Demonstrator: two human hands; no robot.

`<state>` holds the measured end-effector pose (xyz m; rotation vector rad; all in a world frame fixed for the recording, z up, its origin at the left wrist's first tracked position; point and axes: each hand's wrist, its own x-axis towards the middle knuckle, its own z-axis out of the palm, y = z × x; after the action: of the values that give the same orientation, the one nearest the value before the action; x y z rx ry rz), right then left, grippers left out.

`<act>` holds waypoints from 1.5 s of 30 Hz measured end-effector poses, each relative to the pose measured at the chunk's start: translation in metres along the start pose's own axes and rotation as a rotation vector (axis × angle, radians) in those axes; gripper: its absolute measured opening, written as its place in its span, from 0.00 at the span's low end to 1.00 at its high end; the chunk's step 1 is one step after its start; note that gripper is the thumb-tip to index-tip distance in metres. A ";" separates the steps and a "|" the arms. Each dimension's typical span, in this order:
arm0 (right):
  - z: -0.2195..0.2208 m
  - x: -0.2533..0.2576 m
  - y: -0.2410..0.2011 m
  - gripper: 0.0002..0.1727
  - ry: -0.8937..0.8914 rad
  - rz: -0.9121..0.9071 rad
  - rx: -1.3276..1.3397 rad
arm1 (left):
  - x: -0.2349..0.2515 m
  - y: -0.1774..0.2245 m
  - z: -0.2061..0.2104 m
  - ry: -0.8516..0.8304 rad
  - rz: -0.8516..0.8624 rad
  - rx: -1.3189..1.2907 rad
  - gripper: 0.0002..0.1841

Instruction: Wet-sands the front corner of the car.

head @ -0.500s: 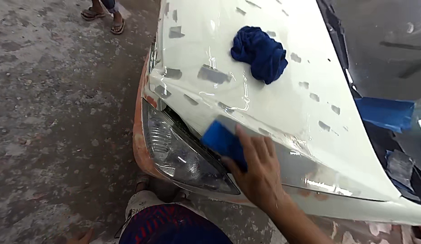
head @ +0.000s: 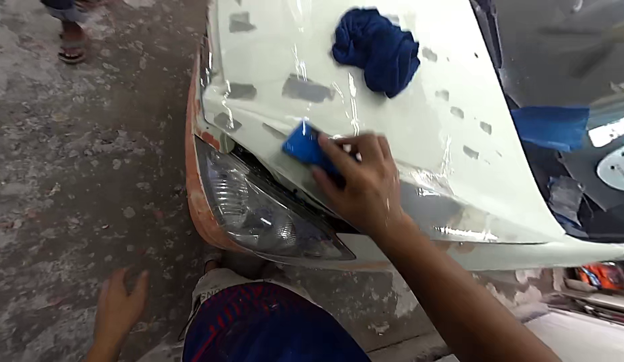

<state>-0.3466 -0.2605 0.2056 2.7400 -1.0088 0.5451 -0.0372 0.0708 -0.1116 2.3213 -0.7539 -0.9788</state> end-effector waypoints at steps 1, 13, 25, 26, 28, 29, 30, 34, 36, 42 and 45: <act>0.002 0.008 -0.001 0.26 -0.003 0.033 0.003 | 0.005 0.020 -0.002 0.021 0.077 0.010 0.30; -0.004 -0.004 0.012 0.27 0.025 0.044 0.057 | -0.002 0.263 -0.026 0.231 0.830 -0.078 0.30; -0.047 -0.085 0.047 0.24 0.072 0.102 0.058 | -0.019 0.390 0.013 0.127 1.249 0.260 0.45; -0.050 -0.105 0.046 0.23 0.050 0.041 0.069 | -0.017 0.394 0.017 0.139 1.257 0.295 0.46; -0.055 -0.126 0.065 0.21 0.062 0.000 0.028 | -0.017 0.399 0.026 0.173 1.268 0.350 0.48; -0.056 -0.124 0.078 0.21 0.097 0.040 -0.009 | -0.020 0.400 0.029 0.177 1.260 0.379 0.49; -0.057 -0.119 0.090 0.21 0.131 0.115 -0.042 | -0.025 0.401 0.032 0.165 1.256 0.403 0.50; -0.063 -0.124 0.092 0.25 0.158 0.334 -0.035 | -0.047 0.410 0.041 0.121 1.288 0.457 0.55; -0.064 -0.163 0.082 0.26 0.145 0.228 -0.017 | -0.057 0.407 0.049 0.119 1.341 0.460 0.58; -0.079 -0.168 0.144 0.23 0.231 0.399 -0.101 | -0.096 0.393 0.074 0.047 1.406 0.502 0.54; -0.083 -0.187 0.123 0.24 0.226 0.400 -0.035 | -0.117 0.392 0.078 -0.035 1.475 0.543 0.51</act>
<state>-0.5816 -0.2193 0.2120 2.3810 -1.4921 0.8633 -0.2793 -0.1518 0.1440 1.3255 -2.3834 -0.0898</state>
